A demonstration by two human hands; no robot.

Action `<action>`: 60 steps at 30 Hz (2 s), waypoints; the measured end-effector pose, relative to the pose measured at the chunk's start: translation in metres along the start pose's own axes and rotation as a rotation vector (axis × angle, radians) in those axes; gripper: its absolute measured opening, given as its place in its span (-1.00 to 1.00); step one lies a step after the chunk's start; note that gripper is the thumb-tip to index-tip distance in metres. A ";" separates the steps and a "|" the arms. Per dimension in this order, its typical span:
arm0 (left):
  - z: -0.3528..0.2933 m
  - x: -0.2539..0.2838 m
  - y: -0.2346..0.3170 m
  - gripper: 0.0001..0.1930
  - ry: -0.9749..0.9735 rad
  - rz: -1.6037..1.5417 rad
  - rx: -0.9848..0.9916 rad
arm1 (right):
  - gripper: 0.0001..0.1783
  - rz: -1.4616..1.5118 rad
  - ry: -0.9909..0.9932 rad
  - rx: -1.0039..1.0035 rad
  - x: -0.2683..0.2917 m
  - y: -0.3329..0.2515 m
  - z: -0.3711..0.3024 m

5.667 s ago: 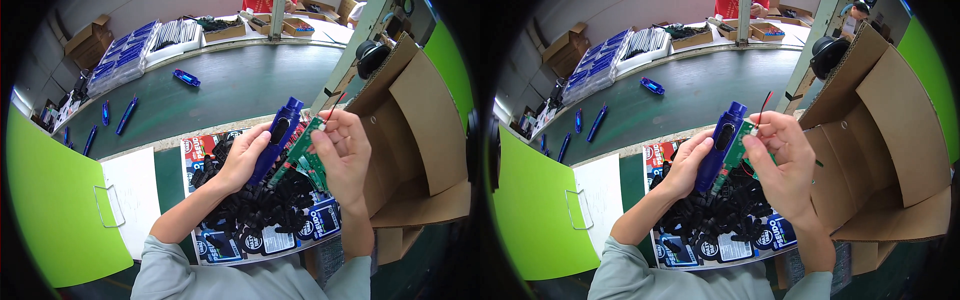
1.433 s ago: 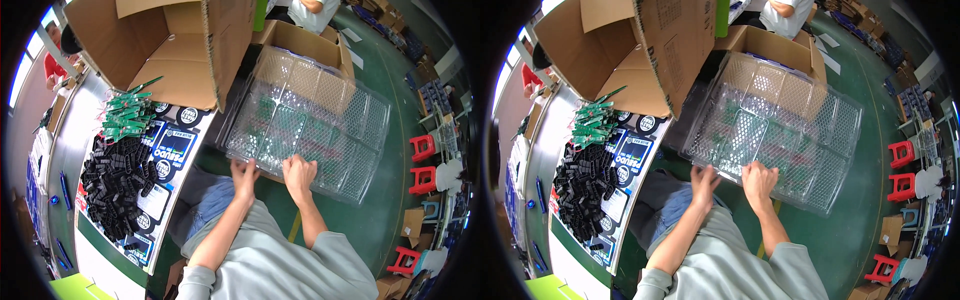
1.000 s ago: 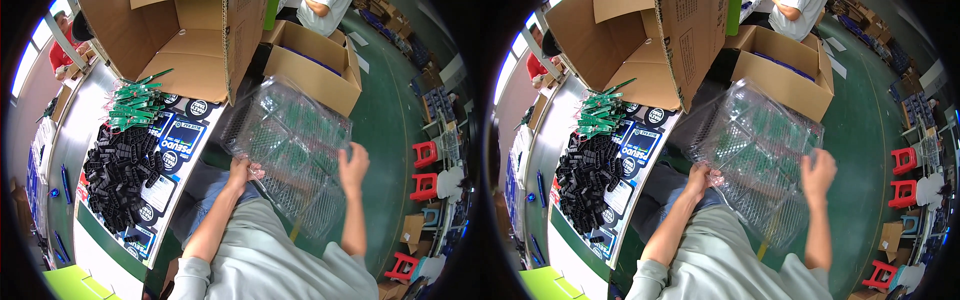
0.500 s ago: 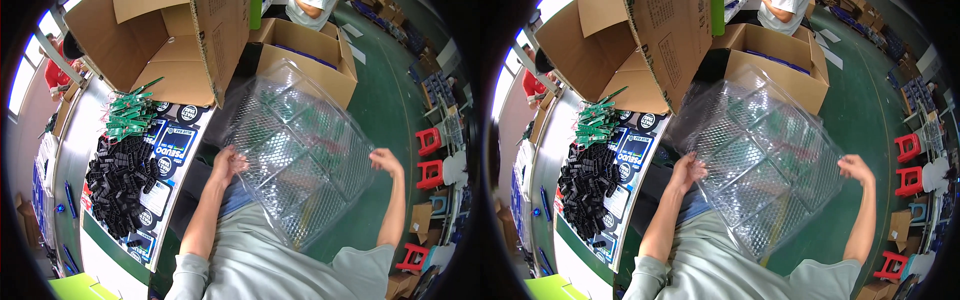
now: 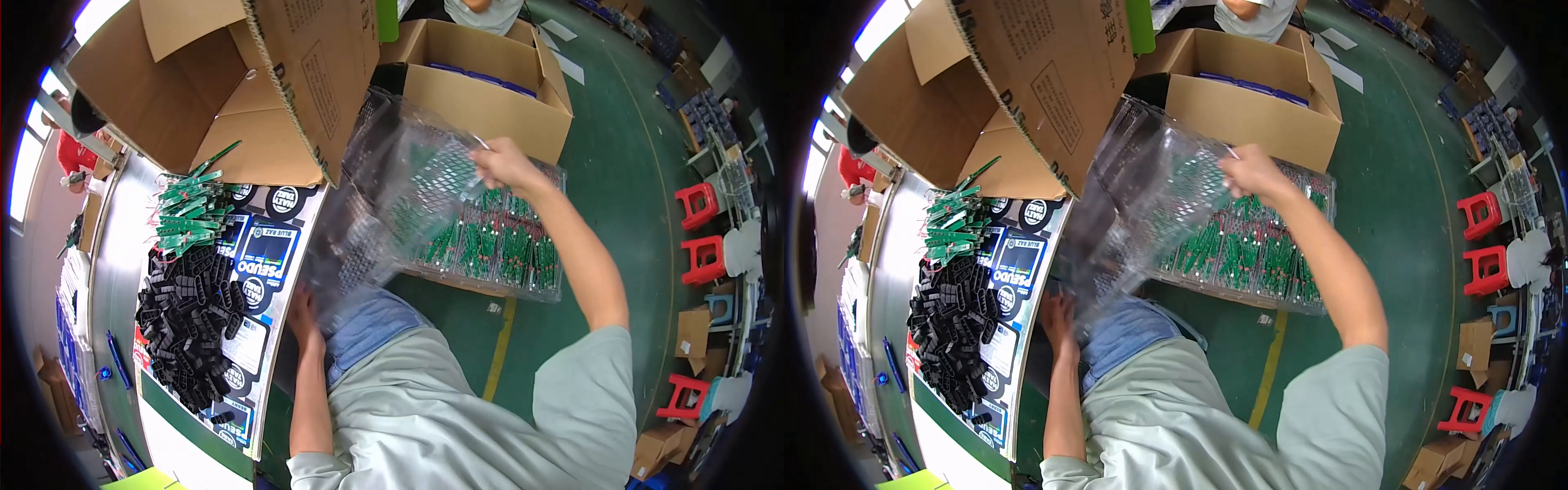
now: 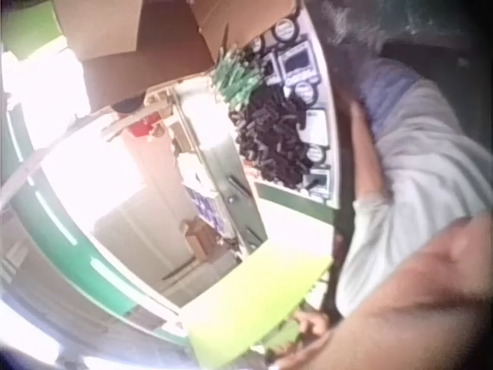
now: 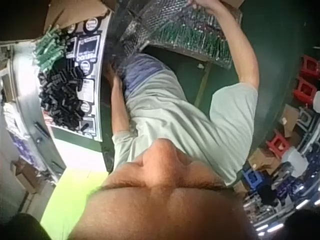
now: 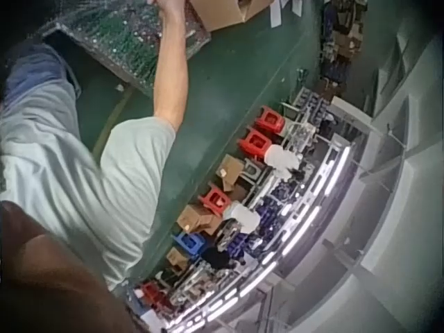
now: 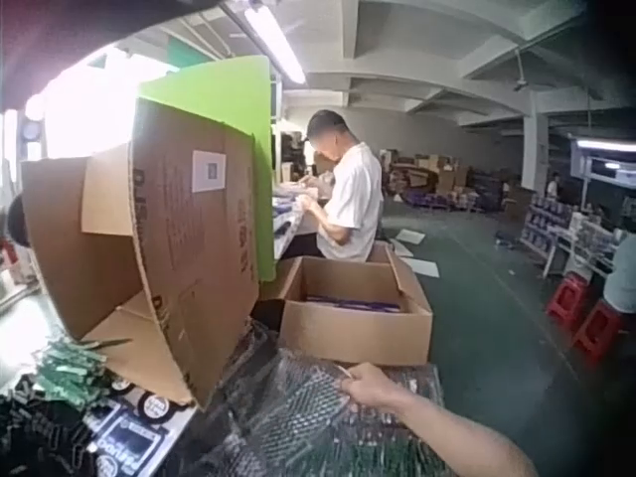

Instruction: The person assembles electronic components by hand, inserting circuit boards into blue plastic housings and adding small black components.

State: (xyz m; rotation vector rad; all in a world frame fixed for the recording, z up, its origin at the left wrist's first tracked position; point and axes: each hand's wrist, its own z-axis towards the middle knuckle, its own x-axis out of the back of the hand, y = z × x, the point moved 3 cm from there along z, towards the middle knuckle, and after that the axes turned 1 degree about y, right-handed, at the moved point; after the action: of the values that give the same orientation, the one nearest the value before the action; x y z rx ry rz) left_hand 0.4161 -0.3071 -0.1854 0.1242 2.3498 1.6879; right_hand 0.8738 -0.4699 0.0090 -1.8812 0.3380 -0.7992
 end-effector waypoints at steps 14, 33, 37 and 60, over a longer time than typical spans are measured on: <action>-0.001 0.012 0.005 -0.49 0.053 0.081 0.066 | -0.82 0.108 0.522 -0.023 -0.239 0.086 0.137; 0.027 -0.050 0.017 -0.61 0.190 0.300 0.152 | -0.85 0.228 0.540 -0.360 -0.410 0.162 0.279; 0.029 -0.051 0.023 -0.61 0.225 0.309 0.176 | -0.77 0.268 0.513 -0.585 -0.441 0.191 0.276; 0.038 -0.056 0.028 -0.60 0.266 0.373 0.232 | -0.51 0.100 0.287 -1.042 -0.513 0.253 0.269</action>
State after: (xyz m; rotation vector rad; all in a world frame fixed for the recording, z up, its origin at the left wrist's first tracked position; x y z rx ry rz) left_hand 0.4775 -0.2744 -0.1619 0.4282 2.8647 1.6624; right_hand 0.7028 -0.1061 -0.4785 -2.6548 1.1954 -0.9067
